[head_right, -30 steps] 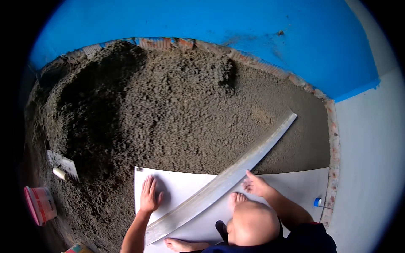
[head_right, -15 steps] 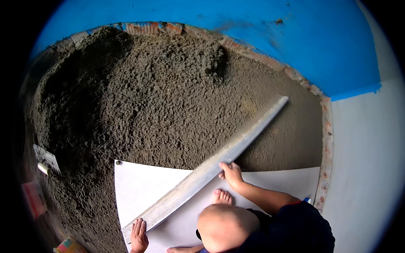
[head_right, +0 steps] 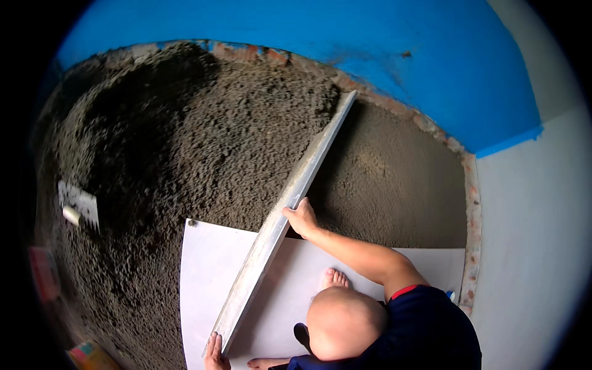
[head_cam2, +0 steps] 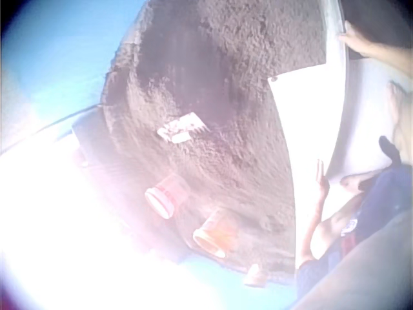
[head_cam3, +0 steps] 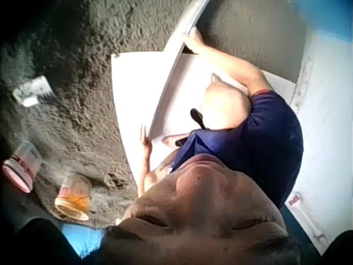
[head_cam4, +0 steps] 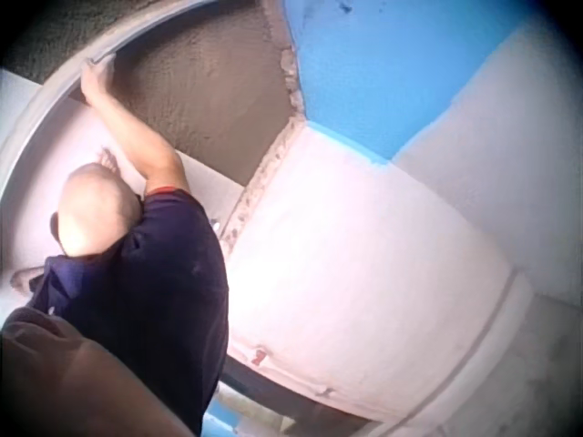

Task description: The person levels a bed of dry mortar using a notched trowel, then uses a long straightedge to check the surface level against a large floor tile.

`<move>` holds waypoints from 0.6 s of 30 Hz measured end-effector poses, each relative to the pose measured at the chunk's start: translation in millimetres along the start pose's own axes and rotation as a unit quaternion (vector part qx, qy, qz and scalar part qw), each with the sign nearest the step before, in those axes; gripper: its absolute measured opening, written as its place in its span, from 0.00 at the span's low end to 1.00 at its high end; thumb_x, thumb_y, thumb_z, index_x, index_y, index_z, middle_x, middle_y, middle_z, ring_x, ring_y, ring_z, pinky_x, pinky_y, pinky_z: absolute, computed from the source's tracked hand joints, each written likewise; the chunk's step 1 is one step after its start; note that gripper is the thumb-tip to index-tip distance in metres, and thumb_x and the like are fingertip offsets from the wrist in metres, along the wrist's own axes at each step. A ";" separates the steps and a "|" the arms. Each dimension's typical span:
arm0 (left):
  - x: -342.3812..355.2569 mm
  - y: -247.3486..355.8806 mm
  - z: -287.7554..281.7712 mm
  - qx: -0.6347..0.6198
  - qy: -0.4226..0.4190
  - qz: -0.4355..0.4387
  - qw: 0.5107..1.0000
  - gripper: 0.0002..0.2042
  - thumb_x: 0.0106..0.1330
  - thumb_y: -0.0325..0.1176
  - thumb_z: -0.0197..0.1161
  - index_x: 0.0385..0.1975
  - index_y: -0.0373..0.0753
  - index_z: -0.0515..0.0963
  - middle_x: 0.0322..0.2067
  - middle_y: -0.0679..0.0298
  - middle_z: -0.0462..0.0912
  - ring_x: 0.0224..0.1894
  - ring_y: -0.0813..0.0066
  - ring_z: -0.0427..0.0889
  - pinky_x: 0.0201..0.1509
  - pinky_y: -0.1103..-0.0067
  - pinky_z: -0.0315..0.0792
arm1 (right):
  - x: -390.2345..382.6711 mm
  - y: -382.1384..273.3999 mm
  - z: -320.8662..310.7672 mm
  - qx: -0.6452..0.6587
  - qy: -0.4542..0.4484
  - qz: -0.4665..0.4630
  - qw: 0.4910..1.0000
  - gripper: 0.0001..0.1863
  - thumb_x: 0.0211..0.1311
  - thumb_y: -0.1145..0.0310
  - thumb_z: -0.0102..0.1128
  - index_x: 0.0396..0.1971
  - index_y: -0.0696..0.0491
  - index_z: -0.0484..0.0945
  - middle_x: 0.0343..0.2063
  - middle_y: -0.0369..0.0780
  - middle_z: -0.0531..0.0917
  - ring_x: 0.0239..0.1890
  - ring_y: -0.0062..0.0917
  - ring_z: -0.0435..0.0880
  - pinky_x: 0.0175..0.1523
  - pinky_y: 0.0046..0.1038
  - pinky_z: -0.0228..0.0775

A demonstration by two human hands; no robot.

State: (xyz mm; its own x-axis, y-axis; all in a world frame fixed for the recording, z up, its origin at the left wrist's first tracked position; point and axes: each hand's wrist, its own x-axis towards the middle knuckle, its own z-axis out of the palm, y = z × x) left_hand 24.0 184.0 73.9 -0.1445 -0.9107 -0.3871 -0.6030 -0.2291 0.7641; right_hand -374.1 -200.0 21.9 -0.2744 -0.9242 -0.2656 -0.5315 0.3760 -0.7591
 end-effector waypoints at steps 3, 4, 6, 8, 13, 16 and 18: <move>-15.3 -24.4 14.9 -0.033 0.068 0.047 0.996 0.39 0.55 0.13 0.46 0.73 0.44 0.63 0.67 0.43 0.68 0.39 0.51 0.83 0.38 0.70 0.75 | -6.2 -17.5 15.4 -0.005 -0.014 0.012 1.000 0.32 0.55 0.59 0.67 0.48 0.71 0.67 0.48 0.61 0.79 0.53 0.47 0.80 0.58 0.37 0.72; -24.8 -21.7 21.8 -0.023 0.074 0.039 0.996 0.39 0.55 0.13 0.46 0.73 0.44 0.63 0.66 0.42 0.69 0.38 0.51 0.83 0.37 0.70 0.75 | -10.2 -16.2 18.5 0.023 -0.030 0.008 0.999 0.32 0.55 0.59 0.67 0.48 0.71 0.67 0.47 0.61 0.79 0.53 0.46 0.81 0.57 0.36 0.73; -39.7 -8.7 25.9 -0.001 0.071 0.035 0.997 0.38 0.56 0.14 0.47 0.72 0.44 0.64 0.65 0.41 0.70 0.37 0.52 0.82 0.37 0.69 0.75 | -18.6 -19.8 21.5 0.032 -0.055 0.012 0.998 0.31 0.56 0.60 0.67 0.47 0.71 0.67 0.47 0.61 0.79 0.52 0.45 0.82 0.55 0.36 0.74; -57.7 0.8 33.7 -0.025 0.036 -0.041 0.998 0.38 0.56 0.14 0.47 0.71 0.44 0.65 0.63 0.40 0.72 0.39 0.50 0.83 0.39 0.68 0.76 | -26.5 -25.4 24.6 -0.005 -0.079 -0.010 0.997 0.32 0.56 0.59 0.68 0.48 0.71 0.66 0.46 0.61 0.80 0.51 0.45 0.83 0.55 0.37 0.75; -64.7 6.7 55.3 -0.031 0.037 -0.044 0.998 0.38 0.55 0.14 0.47 0.71 0.43 0.65 0.62 0.40 0.73 0.38 0.49 0.82 0.39 0.67 0.76 | -34.6 -79.2 52.2 -0.080 -0.179 -0.065 0.978 0.37 0.59 0.59 0.67 0.51 0.75 0.62 0.45 0.64 0.78 0.49 0.49 0.83 0.54 0.39 0.76; -55.6 9.7 55.6 -0.015 0.031 -0.033 0.999 0.37 0.55 0.14 0.47 0.71 0.43 0.65 0.62 0.40 0.73 0.38 0.49 0.82 0.39 0.66 0.76 | -33.5 -117.6 73.5 -0.116 -0.267 -0.064 0.955 0.48 0.60 0.57 0.66 0.59 0.83 0.50 0.51 0.71 0.73 0.54 0.52 0.81 0.58 0.38 0.76; -47.6 10.7 54.3 -0.005 0.027 -0.021 0.999 0.37 0.55 0.14 0.47 0.71 0.42 0.65 0.61 0.40 0.74 0.38 0.49 0.82 0.39 0.66 0.76 | -37.3 -121.0 91.7 -0.115 -0.269 -0.097 0.951 0.52 0.60 0.56 0.65 0.62 0.84 0.46 0.53 0.73 0.71 0.55 0.53 0.80 0.59 0.37 0.76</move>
State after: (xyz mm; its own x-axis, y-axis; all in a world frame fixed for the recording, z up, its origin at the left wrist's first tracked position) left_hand -18.2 243.6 72.5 -0.0764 -0.9173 -0.3909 -0.6003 -0.2707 0.7526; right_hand -226.1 -217.1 69.1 0.2644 -0.8546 -0.4469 -0.7092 0.1417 -0.6907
